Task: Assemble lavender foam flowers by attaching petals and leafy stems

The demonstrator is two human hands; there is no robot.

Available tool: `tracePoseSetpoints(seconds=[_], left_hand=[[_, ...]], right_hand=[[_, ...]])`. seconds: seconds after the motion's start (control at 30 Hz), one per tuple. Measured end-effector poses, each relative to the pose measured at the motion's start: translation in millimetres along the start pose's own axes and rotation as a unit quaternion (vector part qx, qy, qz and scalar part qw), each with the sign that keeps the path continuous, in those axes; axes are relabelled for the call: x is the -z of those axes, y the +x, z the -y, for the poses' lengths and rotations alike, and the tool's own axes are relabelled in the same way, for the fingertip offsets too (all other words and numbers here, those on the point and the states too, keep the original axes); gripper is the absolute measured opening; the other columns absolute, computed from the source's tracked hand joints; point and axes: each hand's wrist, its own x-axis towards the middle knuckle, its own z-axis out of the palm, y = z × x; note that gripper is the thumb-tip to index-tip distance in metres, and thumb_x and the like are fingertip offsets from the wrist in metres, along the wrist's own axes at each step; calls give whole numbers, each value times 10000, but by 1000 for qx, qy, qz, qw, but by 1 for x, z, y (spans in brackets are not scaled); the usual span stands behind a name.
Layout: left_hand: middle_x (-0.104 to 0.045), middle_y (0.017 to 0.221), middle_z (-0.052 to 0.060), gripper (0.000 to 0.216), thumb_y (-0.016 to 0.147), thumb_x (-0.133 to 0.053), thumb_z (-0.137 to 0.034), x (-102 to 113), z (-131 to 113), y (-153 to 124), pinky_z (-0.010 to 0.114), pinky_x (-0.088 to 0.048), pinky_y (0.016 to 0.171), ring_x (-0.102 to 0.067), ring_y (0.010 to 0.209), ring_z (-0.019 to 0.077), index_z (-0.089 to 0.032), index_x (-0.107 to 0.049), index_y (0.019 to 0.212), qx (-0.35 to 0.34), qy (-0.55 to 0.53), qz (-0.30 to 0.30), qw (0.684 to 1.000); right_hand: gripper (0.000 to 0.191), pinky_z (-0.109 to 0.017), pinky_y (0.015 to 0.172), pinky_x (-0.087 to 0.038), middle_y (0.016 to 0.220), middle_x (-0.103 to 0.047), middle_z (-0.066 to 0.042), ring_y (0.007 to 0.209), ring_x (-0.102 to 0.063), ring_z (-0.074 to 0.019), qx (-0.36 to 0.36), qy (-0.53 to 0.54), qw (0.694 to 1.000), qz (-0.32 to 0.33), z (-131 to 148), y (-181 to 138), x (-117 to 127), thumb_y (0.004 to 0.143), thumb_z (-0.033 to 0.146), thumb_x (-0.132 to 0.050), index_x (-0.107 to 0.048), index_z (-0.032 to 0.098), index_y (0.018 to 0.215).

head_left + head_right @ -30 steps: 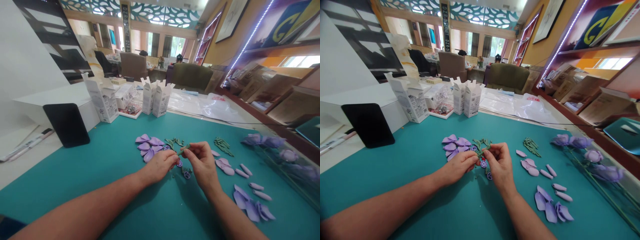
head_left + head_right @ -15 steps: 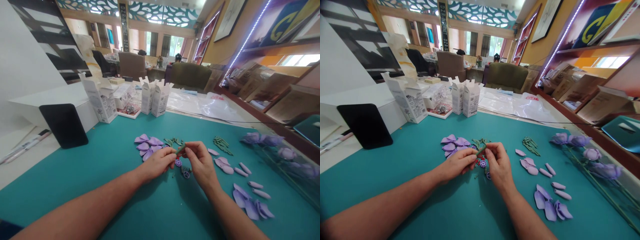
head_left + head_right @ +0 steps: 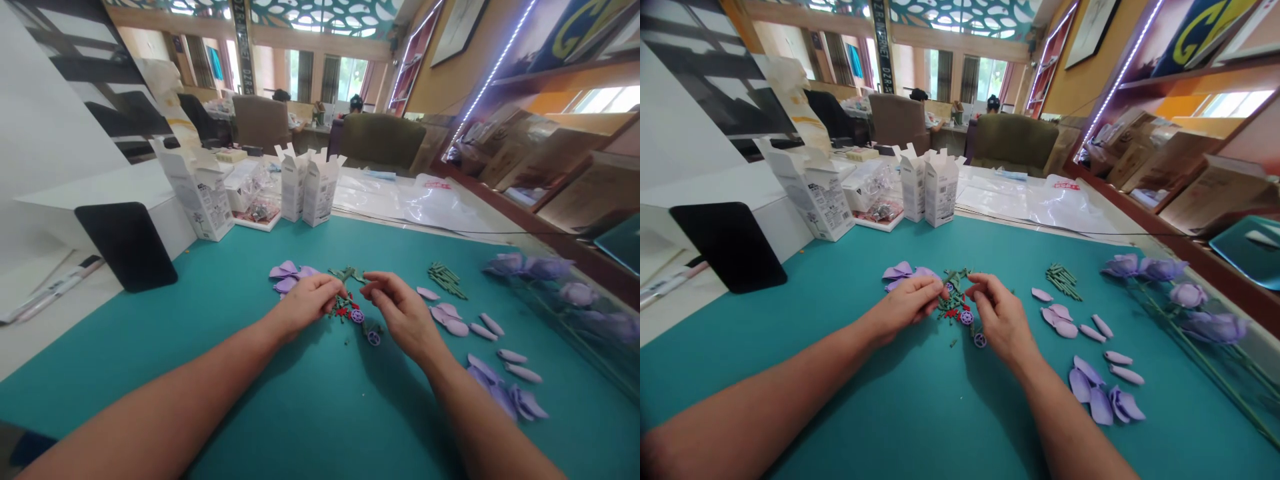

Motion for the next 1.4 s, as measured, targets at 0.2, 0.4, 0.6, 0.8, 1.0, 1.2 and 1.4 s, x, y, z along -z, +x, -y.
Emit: tracePoseSetpoints(seconds=[0.2,0.4,0.6,0.8,1.0,1.2,1.4], left_hand=[[-444,521,-66,239,853,-471,-345,7,2,6,174,-194,372,-293,365,37,-146,-603,849,10,-57,-25,998],[-450,536,-62,223,859,-469,-320,5,3,5,164,-204,364,-315,370,31,-140,-601,853,18,-57,-26,998],[-447,554,-61,251,858,-473,-352,4,4,4,160,-208,365,-328,385,33,-134,-595,877,20,-43,-12,999],[-450,553,-61,246,850,-481,-354,4,6,4,158,-225,364,-336,385,35,-135,-591,874,15,-36,-5,999],[-446,557,-61,259,847,-489,-371,5,7,4,157,-224,364,-337,392,37,-137,-594,882,13,-35,1,999],[-446,554,-63,254,849,-486,-368,4,7,5,160,-219,369,-341,393,37,-139,-593,875,16,-30,1,999],[-450,548,-62,258,845,-481,-369,2,7,4,162,-234,372,-337,389,39,-138,-593,868,17,-19,-1,1000]], right_hand=[[280,-369,800,-448,959,-677,-72,910,-586,-230,57,-253,964,54,-18,4,0,894,200,-408,-670,210,992],[385,-352,787,-430,993,-640,-98,860,-525,-222,95,-354,926,92,-35,7,-9,890,102,-373,-668,223,1106],[426,-355,789,-415,976,-607,-119,822,-501,-222,117,-386,908,113,-34,8,-12,851,65,-401,-648,217,1163],[386,-334,772,-393,987,-618,-124,816,-496,-225,114,-399,903,111,-35,8,-9,861,58,-406,-662,195,1115],[274,-316,748,-373,928,-634,-102,815,-510,-223,90,-402,905,108,-35,10,-4,896,108,-424,-676,188,970],[308,-315,733,-369,924,-649,-89,824,-514,-225,97,-407,903,99,-38,10,-3,879,86,-442,-668,206,1051],[173,-307,699,-361,859,-655,-71,783,-534,-218,95,-432,890,112,-37,14,-3,864,162,-537,-702,217,873]])
